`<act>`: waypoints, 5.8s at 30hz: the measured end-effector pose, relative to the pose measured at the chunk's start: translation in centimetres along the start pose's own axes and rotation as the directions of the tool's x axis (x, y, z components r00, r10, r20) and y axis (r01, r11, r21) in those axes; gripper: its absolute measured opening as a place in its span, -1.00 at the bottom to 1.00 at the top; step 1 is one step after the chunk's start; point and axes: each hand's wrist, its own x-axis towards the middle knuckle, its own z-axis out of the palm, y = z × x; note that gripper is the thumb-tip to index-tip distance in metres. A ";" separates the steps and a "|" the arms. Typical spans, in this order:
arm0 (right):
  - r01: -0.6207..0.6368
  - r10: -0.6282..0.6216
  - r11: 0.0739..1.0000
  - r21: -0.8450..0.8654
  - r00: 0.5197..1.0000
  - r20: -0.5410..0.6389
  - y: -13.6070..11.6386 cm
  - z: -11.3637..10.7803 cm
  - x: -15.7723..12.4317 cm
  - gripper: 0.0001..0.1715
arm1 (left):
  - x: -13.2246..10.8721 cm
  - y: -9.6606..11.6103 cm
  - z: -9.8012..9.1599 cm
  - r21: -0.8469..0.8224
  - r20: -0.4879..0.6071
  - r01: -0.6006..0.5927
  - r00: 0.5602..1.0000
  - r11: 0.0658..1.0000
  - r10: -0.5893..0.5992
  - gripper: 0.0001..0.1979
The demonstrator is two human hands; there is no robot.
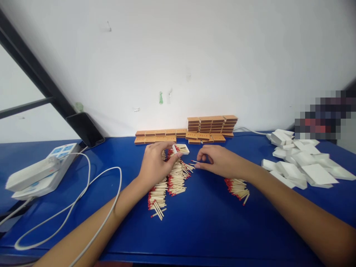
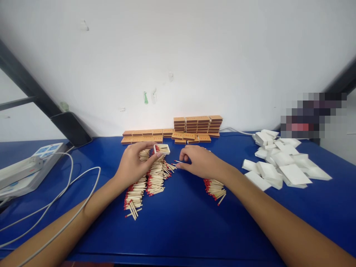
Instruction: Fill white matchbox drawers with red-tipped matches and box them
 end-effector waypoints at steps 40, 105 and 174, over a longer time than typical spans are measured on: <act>0.033 -0.032 0.999 0.005 0.997 -0.068 -2.2 0.0 -0.4 -0.87 | 0.0 0.2 -0.1 -0.024 -0.053 0.009 0.999 1.000 -0.010 -0.74; 0.135 -0.123 0.990 0.030 0.962 -0.242 -3.1 -0.5 -0.5 -0.83 | -0.5 0.5 0.4 -0.019 0.019 -0.091 0.996 0.996 0.091 -0.67; -0.417 0.589 0.791 0.447 0.717 -0.374 4.4 -2.0 3.4 -0.63 | -0.1 -0.1 0.3 -0.082 -0.076 -0.002 0.997 0.997 -0.004 -0.71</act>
